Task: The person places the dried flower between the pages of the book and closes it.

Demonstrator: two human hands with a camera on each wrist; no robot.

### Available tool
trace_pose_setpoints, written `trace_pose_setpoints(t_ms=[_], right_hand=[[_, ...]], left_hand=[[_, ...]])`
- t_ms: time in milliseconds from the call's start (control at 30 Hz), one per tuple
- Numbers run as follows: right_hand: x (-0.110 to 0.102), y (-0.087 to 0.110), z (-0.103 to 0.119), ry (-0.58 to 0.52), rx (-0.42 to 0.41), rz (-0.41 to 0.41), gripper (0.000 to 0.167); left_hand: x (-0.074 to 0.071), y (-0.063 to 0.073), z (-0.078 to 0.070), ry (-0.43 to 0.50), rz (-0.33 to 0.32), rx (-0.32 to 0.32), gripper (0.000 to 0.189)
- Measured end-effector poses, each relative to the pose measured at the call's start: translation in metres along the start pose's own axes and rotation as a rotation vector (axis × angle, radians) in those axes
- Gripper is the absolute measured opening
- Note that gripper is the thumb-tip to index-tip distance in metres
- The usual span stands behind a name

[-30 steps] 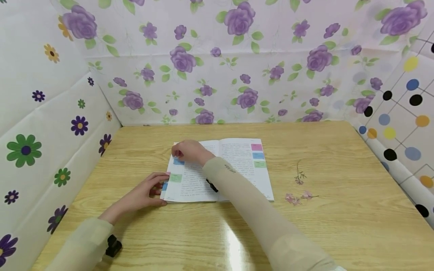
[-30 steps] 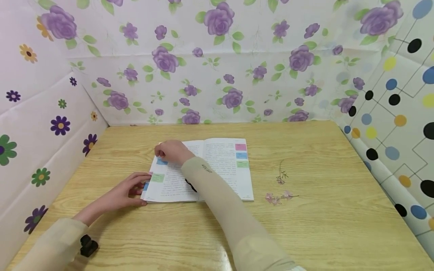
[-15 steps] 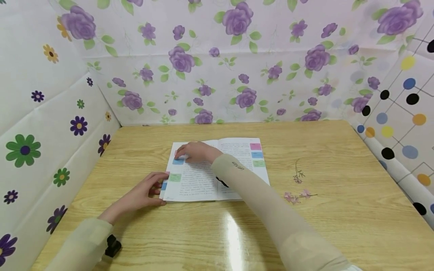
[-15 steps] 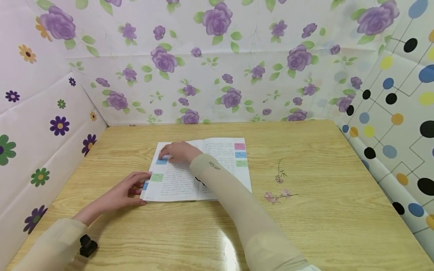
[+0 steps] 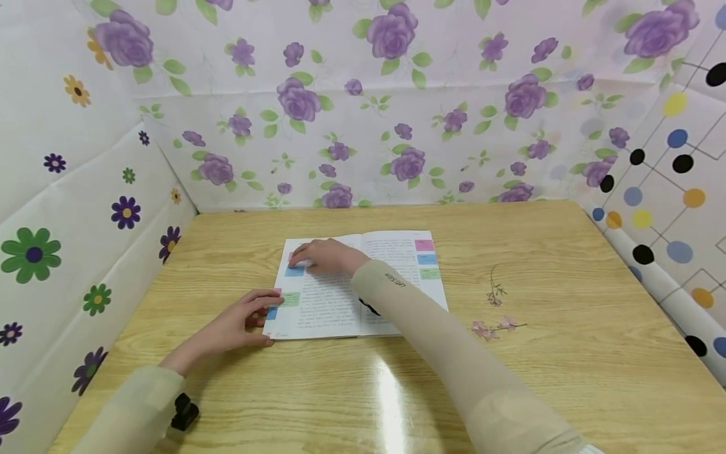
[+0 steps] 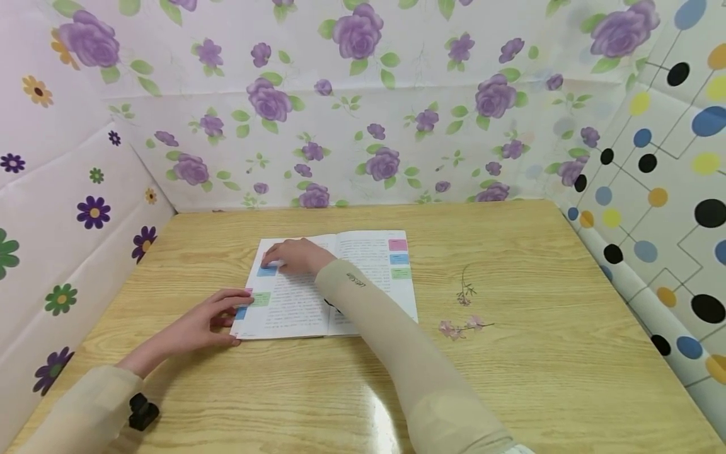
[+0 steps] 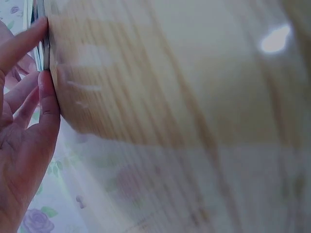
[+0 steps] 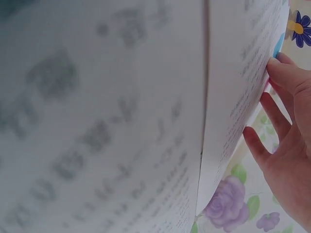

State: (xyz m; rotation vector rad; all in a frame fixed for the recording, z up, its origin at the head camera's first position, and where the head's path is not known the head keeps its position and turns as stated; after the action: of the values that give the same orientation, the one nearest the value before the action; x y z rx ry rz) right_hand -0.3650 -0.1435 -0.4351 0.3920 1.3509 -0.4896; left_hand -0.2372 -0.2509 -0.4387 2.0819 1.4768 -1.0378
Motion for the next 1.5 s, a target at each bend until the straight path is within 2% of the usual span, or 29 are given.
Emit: trace_pose_setpoints(t_ms=[200, 533, 867, 1000, 1233, 1500], right_hand=[[0.000, -0.001, 0.001, -0.005, 0.013, -0.010, 0.045], [0.002, -0.001, 0.001, 0.005, 0.021, -0.016, 0.045], [-0.001, 0.001, 0.001, 0.025, 0.023, -0.026, 0.044], [-0.005, 0.004, -0.001, -0.010, 0.046, -0.029, 0.041], [-0.026, 0.013, -0.011, -0.124, 0.080, -0.057, 0.037], [-0.065, 0.040, -0.026, -0.196, 0.034, -0.127, 0.036]], left_hand=[[0.002, 0.001, 0.002, -0.007, 0.013, -0.009, 0.079], [0.004, 0.002, 0.001, -0.032, 0.019, -0.014, 0.073], [0.003, 0.001, -0.004, -0.033, -0.018, 0.010, 0.071], [0.004, 0.000, -0.005, -0.035, -0.027, 0.023, 0.069], [0.003, 0.001, -0.007, -0.036, -0.042, 0.032, 0.068], [0.002, 0.002, -0.005, -0.059, -0.032, 0.009, 0.071]])
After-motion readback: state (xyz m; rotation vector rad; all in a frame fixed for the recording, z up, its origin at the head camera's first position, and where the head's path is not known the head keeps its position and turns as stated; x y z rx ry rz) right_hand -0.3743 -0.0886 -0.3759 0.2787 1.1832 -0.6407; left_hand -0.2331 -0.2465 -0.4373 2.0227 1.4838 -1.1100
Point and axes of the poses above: each hand's wrist, its own y-axis away from the middle knuckle, its own x-axis out of the palm, z = x × y, the point moved 9 cm from there along -y, towards the middle knuckle, and after that the axes turned 12 degrees about -z, right-handed, at the moved point
